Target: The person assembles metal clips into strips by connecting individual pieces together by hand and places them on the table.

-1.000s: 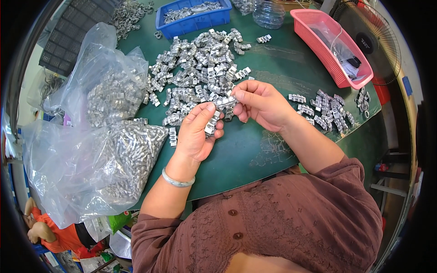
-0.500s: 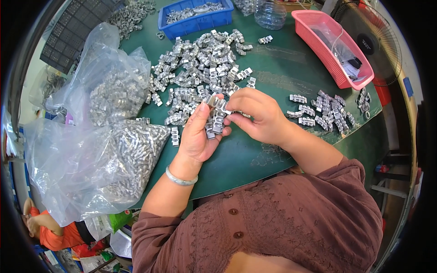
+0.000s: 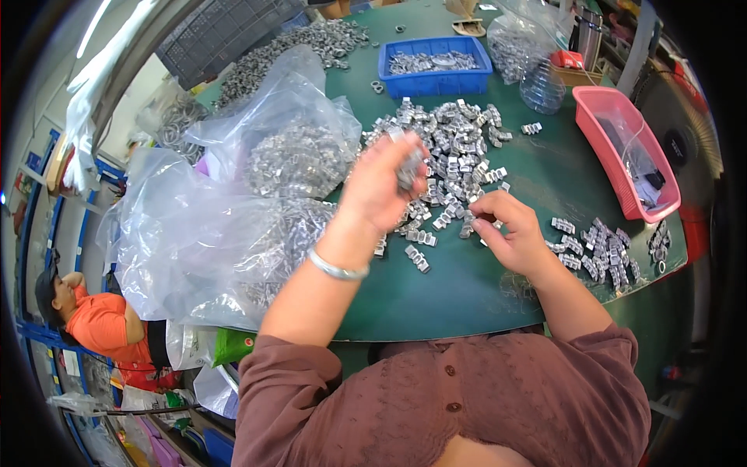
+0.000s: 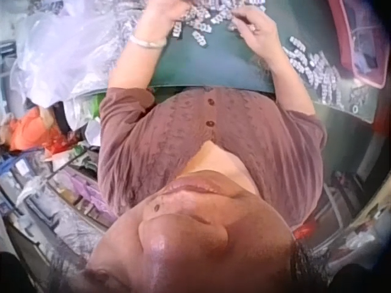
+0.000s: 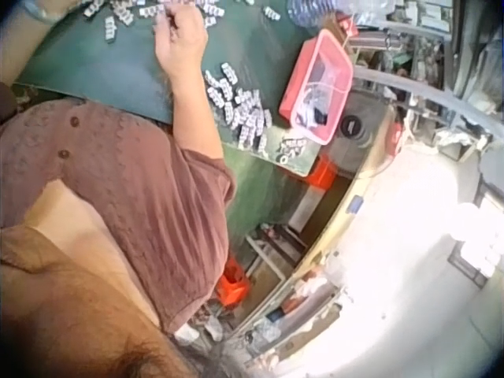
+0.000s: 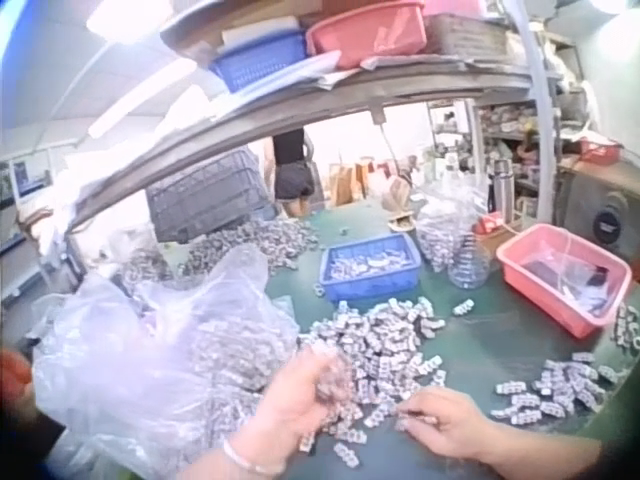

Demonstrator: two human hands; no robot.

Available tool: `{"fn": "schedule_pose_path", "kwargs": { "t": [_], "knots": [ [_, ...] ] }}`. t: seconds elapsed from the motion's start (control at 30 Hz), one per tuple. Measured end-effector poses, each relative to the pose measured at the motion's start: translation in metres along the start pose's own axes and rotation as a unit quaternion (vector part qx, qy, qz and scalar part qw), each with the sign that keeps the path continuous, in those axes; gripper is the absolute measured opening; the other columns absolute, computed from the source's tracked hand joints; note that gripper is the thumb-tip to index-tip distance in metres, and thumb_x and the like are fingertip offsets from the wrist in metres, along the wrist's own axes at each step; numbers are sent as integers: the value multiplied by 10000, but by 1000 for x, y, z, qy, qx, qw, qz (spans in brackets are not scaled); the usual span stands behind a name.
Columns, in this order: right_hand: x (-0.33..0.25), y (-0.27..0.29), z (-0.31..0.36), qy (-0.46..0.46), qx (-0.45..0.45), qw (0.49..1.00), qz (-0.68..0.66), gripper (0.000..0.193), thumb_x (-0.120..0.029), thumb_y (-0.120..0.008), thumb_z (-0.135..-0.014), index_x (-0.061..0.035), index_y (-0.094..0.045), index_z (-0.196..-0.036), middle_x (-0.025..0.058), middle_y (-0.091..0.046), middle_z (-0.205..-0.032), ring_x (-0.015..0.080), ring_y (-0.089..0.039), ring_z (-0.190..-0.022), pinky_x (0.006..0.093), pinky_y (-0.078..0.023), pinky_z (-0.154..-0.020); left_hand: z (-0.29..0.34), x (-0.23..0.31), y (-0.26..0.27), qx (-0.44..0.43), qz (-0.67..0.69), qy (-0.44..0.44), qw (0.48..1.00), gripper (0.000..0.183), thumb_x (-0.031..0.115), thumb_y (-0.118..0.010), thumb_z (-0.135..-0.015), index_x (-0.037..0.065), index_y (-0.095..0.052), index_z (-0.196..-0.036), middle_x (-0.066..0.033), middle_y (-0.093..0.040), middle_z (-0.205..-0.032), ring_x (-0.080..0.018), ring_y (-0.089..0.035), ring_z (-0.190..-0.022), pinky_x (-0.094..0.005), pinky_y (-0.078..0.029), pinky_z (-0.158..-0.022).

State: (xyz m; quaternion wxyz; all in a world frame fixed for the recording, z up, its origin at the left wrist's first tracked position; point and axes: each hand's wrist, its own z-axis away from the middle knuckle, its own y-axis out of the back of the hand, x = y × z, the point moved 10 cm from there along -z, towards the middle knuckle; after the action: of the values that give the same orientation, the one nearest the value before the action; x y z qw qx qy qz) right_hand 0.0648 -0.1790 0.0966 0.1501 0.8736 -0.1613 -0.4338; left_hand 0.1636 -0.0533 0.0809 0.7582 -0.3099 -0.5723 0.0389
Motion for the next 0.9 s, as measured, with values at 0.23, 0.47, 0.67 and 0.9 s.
{"fn": "schedule_pose_path", "kwargs": {
  "t": [0.23,0.47,0.67,0.9],
  "knots": [
    [11,0,0,-5,0,1000,8,118,5,-578,-710,-7,-559,-827,95,-561,-780,218,-551,-685,281,-435,-601,-22,245,22,148,-248,-348,892,194,157,-633,-739,53,-521,-857,-57,-551,-747,-140,-527,-609,-239,-440,-483],
    [37,13,-6,-34,59,998,12,82,-18,-549,-738,-16,-564,-819,102,-546,-735,235,-529,-640,298,-420,-571,-35,304,162,310,-579,-188,730,227,257,-607,-730,48,-576,-812,-33,-501,-585,-120,-453,-453,-285,-376,-385],
    [65,9,0,-62,4,976,207,146,1,-536,-713,-33,-565,-852,102,-530,-810,288,-501,-815,352,-413,-699,-62,182,178,228,-669,208,676,263,204,-569,-702,22,-613,-887,-126,-616,-784,-251,-604,-728,-358,-470,-549],
    [55,-29,-9,-58,-89,952,288,118,-99,-563,-709,-41,-573,-811,113,-521,-801,302,-508,-809,381,-415,-708,-28,253,55,212,-807,-258,487,272,216,-522,-743,0,-602,-887,-172,-606,-808,-290,-585,-765,-325,-442,-690]
  ]
}}
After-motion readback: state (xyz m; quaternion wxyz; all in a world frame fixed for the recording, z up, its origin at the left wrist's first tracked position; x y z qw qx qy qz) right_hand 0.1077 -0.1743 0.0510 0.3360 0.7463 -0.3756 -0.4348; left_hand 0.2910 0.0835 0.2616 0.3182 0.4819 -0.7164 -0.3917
